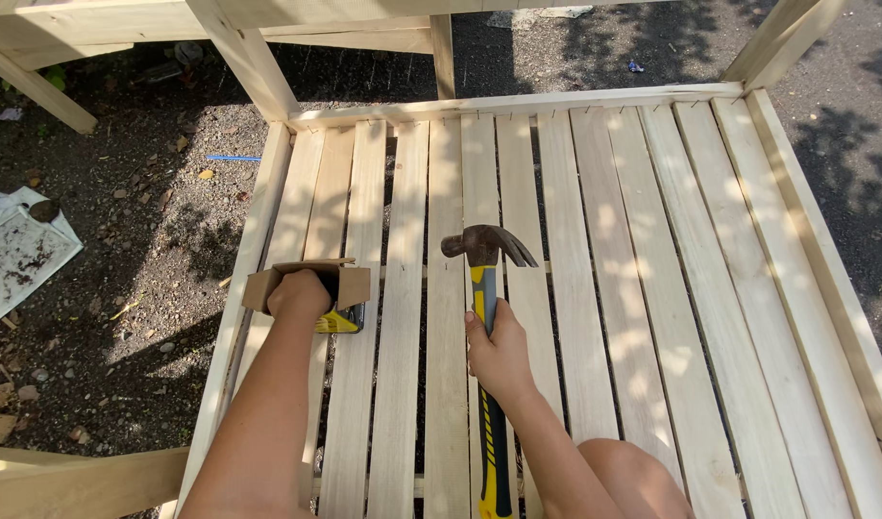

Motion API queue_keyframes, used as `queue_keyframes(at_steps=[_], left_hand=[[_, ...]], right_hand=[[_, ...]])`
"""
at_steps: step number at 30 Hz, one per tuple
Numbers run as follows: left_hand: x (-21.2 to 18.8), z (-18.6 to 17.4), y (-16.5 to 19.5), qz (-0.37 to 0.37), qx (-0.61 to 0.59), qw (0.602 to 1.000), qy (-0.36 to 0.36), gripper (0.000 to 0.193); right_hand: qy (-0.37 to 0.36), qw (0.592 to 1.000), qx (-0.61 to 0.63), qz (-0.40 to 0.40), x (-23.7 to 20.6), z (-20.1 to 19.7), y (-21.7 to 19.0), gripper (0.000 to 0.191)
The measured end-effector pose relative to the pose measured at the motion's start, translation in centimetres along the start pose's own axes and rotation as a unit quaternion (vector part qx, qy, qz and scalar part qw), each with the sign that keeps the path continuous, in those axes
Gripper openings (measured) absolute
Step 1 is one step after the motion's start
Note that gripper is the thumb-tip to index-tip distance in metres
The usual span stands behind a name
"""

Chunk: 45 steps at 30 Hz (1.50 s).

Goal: The person sits on an unfinished wooden bed frame outdoors and hammers nails into the wooden slats to fasten them. They take nails from a small cardboard nail box, position each nail on a slat, and drive it in with a claw hammer, working across the slatted surface.

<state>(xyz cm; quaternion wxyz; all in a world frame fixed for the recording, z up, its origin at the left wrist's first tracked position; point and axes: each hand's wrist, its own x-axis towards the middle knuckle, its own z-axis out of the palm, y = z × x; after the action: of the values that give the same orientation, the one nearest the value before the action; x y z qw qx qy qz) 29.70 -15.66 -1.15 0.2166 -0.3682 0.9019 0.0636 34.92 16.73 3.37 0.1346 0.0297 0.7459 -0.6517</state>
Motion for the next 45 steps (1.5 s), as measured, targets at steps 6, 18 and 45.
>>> queue_keyframes(at_steps=[6,18,45], left_hand=[[-0.5,-0.6,-0.3,0.010,0.000,1.000,0.016,0.039],[-13.9,1.7,5.0,0.139,-0.759,0.635,-0.029,0.019],[-10.7,13.4,23.2,0.307,-0.624,0.713,0.093,0.011]], right_hand=[[0.001,0.997,0.069,0.024,0.1,-3.6,-0.8,0.017],[0.065,0.991,0.114,0.021,1.3,-7.1,0.9,0.040],[0.161,0.966,0.195,0.058,4.0,-12.7,2.8,0.022]])
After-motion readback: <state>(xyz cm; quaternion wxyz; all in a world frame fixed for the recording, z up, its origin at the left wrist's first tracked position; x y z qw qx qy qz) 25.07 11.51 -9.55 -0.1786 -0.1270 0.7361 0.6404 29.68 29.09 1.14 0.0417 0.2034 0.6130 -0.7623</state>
